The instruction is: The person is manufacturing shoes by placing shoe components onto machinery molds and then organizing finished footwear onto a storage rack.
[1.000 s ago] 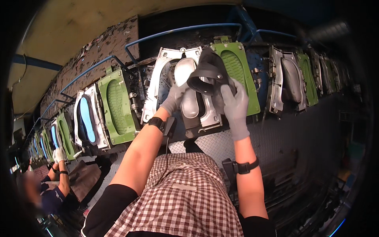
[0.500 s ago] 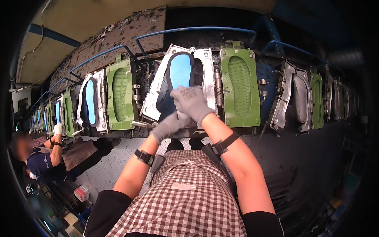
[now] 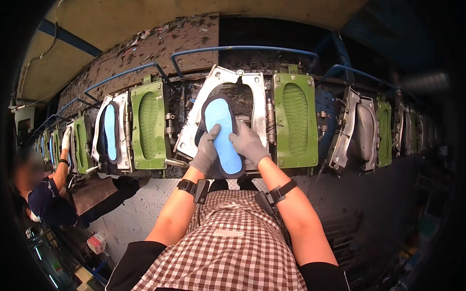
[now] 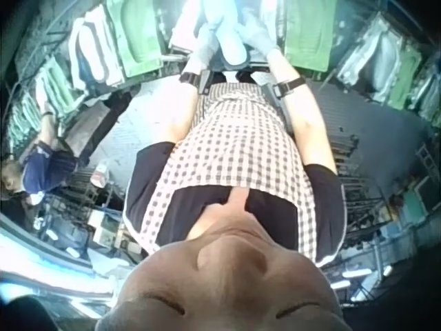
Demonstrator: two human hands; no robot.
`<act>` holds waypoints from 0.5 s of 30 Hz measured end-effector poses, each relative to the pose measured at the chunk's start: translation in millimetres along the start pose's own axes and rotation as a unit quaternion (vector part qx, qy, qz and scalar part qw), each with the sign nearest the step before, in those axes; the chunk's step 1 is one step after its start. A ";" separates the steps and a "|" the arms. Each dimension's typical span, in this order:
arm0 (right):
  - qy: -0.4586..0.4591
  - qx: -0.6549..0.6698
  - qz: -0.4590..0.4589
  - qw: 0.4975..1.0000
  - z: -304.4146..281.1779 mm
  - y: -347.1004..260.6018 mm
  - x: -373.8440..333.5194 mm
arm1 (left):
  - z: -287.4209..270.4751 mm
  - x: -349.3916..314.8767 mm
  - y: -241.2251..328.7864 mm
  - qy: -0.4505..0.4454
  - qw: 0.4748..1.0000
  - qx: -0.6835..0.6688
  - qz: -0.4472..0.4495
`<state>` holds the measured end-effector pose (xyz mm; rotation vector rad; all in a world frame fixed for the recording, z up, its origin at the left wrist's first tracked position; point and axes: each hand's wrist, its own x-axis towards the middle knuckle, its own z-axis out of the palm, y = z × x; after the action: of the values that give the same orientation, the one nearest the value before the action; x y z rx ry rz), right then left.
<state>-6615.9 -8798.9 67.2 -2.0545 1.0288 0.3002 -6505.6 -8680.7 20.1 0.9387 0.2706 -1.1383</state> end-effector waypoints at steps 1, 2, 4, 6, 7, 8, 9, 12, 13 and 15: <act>0.019 0.080 0.009 0.997 4.9 0.1 -4.4 | -1.4 3.4 0.4 0.022 0.999 0.043 0.021; 0.040 0.159 0.019 0.986 10.4 1.7 -9.7 | 0.5 5.7 1.0 0.042 0.995 0.086 0.041; 0.057 0.171 0.043 0.983 2.8 -11.4 -27.5 | 5.7 8.9 5.6 0.022 0.992 0.119 0.041; 0.170 0.122 0.009 0.978 12.0 8.3 -22.9 | 18.9 18.0 4.7 0.000 0.966 0.252 0.048; 0.190 0.087 -0.005 0.978 12.0 18.2 -17.0 | 28.6 27.5 -0.6 -0.009 0.971 0.227 0.072; 0.208 0.052 -0.024 0.976 6.9 20.4 -7.9 | 26.7 40.8 -0.6 -0.009 0.970 0.231 0.070; 0.207 0.037 -0.031 0.977 -3.0 15.5 -0.1 | 27.3 54.5 1.4 -0.004 0.975 0.210 0.072; 0.235 0.029 -0.037 0.971 -22.9 21.5 21.2 | 60.1 63.0 -7.0 0.022 0.980 0.177 0.094; 0.227 0.030 -0.039 0.973 -25.2 23.7 19.4 | 54.3 65.7 -13.4 0.052 0.954 0.256 0.145; 0.164 0.001 -0.023 0.986 -27.9 22.2 15.6 | 46.8 64.9 -19.9 0.092 0.901 0.368 0.212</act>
<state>-6626.4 -8836.2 65.0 -2.1676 1.1719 -0.0673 -6506.9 -8760.2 -1.7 1.6861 -0.2376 -0.7344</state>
